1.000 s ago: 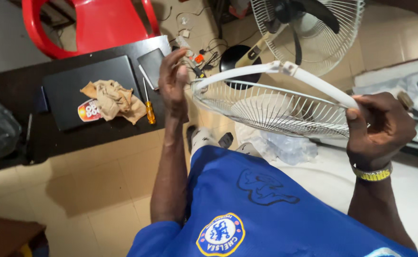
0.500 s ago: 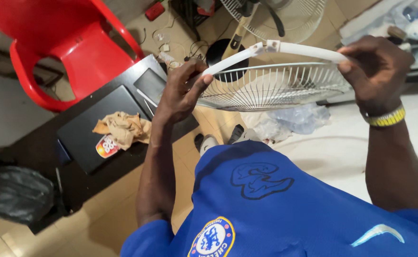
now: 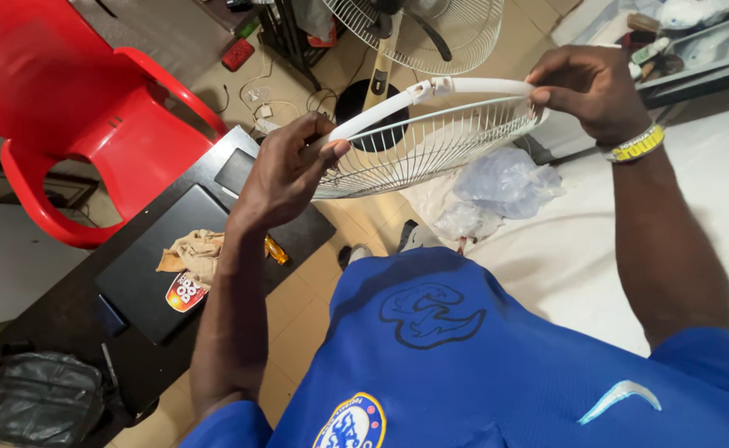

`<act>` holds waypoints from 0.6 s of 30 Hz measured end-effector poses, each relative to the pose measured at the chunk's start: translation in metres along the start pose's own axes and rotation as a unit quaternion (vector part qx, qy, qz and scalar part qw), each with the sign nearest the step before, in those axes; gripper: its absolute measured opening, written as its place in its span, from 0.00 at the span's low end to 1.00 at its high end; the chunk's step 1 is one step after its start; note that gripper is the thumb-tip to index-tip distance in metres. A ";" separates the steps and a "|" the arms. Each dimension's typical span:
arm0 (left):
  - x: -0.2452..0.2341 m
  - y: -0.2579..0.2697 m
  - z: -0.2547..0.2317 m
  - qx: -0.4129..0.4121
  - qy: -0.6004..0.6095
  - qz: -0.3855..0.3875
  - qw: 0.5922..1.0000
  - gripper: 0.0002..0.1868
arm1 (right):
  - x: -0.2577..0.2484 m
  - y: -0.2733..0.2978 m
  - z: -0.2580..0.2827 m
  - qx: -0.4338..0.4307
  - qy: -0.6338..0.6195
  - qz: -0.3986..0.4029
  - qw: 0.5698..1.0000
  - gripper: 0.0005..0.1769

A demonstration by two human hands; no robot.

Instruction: The person cleans a fan blade with a cloth, then attaches a white plastic ring to the fan cage. They use a screwdriver to secure the ring and adjust the fan head. The person handles the fan cage and ring multiple times to align and fasten them.

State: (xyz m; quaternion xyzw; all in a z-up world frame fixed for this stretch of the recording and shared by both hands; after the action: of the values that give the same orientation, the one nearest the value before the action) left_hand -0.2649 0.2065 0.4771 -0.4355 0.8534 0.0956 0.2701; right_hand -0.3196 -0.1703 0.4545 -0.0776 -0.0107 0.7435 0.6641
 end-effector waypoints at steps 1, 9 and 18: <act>-0.002 0.000 -0.005 0.007 0.004 -0.007 1.000 0.18 | -0.002 0.000 -0.007 0.005 -0.014 -0.002 1.000 0.13; 0.003 0.006 -0.016 -0.026 -0.046 -0.020 0.998 0.21 | 0.009 -0.015 -0.017 -0.049 -0.003 -0.032 0.998 0.16; 0.018 0.017 -0.027 -0.077 -0.141 -0.146 0.976 0.18 | 0.118 -0.013 0.079 -0.281 0.228 0.011 0.932 0.14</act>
State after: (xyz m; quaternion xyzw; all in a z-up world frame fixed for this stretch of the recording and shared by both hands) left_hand -0.2971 0.1934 0.4886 -0.5572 0.7239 0.1807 0.3644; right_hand -0.3297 -0.0451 0.5220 -0.4284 -0.0667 0.6799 0.5914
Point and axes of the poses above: each hand's wrist, its own y-axis away from the middle knuckle, its own x-axis out of the palm, z = x × y, the point moved 8 cm from there along -y, towards the middle knuckle, and after that the axes turned 8 degrees about -y, right-handed, at the moved point
